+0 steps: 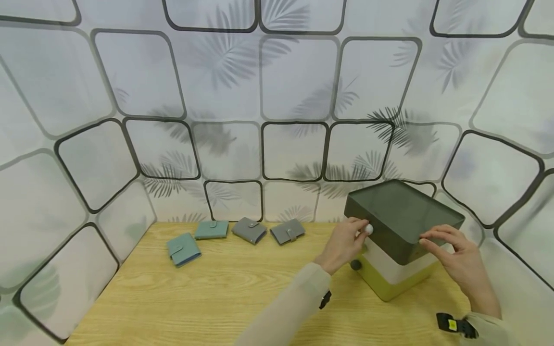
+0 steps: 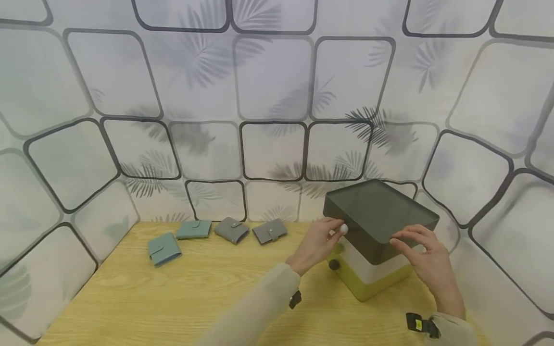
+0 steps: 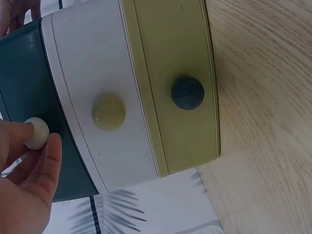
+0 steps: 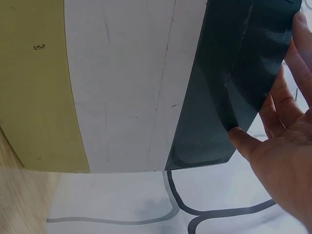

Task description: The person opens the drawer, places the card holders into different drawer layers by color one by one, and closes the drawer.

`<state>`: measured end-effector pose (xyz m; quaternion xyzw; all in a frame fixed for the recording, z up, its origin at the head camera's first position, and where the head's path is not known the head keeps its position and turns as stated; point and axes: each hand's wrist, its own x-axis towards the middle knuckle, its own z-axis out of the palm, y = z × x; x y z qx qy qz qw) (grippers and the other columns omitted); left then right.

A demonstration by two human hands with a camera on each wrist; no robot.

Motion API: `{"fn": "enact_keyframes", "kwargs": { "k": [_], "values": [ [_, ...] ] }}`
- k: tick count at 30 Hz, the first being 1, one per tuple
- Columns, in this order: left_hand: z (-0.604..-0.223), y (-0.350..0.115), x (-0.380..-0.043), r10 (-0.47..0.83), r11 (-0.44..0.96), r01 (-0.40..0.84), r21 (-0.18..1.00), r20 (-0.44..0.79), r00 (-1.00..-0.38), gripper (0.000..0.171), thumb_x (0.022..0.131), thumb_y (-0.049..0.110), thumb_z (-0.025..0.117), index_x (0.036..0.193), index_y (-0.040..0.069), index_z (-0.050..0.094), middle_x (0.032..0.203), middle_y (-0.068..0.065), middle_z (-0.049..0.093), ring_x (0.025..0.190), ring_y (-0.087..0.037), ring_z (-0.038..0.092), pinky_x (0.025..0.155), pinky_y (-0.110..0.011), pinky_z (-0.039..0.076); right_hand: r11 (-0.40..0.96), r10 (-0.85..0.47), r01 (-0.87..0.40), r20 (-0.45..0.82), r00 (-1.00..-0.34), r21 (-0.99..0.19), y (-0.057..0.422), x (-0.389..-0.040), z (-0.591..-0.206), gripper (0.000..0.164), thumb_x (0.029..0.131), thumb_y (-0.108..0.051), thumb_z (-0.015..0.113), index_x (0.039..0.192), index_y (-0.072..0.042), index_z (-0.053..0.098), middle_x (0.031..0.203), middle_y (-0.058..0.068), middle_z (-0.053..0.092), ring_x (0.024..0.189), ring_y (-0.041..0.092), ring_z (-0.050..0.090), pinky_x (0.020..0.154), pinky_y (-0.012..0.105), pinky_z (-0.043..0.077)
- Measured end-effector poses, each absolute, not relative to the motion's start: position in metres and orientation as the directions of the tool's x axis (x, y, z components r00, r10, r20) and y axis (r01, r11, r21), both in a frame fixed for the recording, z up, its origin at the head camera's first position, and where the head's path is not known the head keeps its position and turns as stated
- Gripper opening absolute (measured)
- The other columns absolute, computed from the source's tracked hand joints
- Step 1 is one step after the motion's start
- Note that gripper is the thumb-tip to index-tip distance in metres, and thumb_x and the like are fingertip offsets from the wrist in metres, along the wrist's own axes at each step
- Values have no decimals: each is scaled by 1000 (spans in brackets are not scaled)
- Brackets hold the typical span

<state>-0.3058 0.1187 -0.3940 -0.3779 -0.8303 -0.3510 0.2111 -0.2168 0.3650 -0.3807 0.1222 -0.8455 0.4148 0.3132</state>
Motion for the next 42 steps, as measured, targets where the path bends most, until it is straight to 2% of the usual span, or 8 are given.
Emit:
{"fn": "enact_keyframes", "kwargs": {
  "k": [8,19,25,30,38,42],
  "values": [
    [-395,119,-306,472,474,765,436,607,-639,21,96,18,63,115,12,70,105,2,73,94,-4,65,75,-6,45,624,55,-475,641,-766,-621,363,-216,-380,14,86,6,69,100,2,71,104,-16,58,102,-3,47,92,4,32],
    [-394,120,-306,462,482,722,497,556,-691,25,97,21,62,120,14,68,107,4,73,94,-1,66,74,-5,45,619,53,-484,648,-760,-619,363,-216,-380,15,85,8,69,99,3,71,103,-13,58,102,-1,48,93,5,33],
    [-401,117,-307,455,463,720,516,559,-693,22,98,23,61,116,13,69,107,1,73,95,-7,67,74,-7,48,618,58,-474,637,-769,-628,364,-216,-380,15,86,5,69,101,2,71,105,-15,58,103,-2,47,92,4,32],
    [-413,113,-308,461,503,700,507,527,-713,17,94,19,66,107,10,72,104,-2,74,93,-11,69,77,-11,50,617,66,-476,645,-761,-626,362,-217,-381,15,86,6,69,100,3,71,104,-14,58,102,-1,48,92,6,34],
    [-425,118,-308,501,565,670,481,445,-742,16,91,19,70,105,13,75,99,6,74,82,1,63,69,-8,45,617,109,-454,641,-760,-643,356,-218,-380,15,84,3,72,100,2,72,103,-18,58,102,-3,47,89,6,33],
    [-430,120,-307,478,580,647,494,437,-762,17,90,19,71,105,13,75,97,5,74,81,0,64,68,-9,46,619,120,-441,634,-764,-650,354,-217,-381,15,85,2,72,100,2,72,103,-18,57,102,-3,47,88,7,33]
  ]
}}
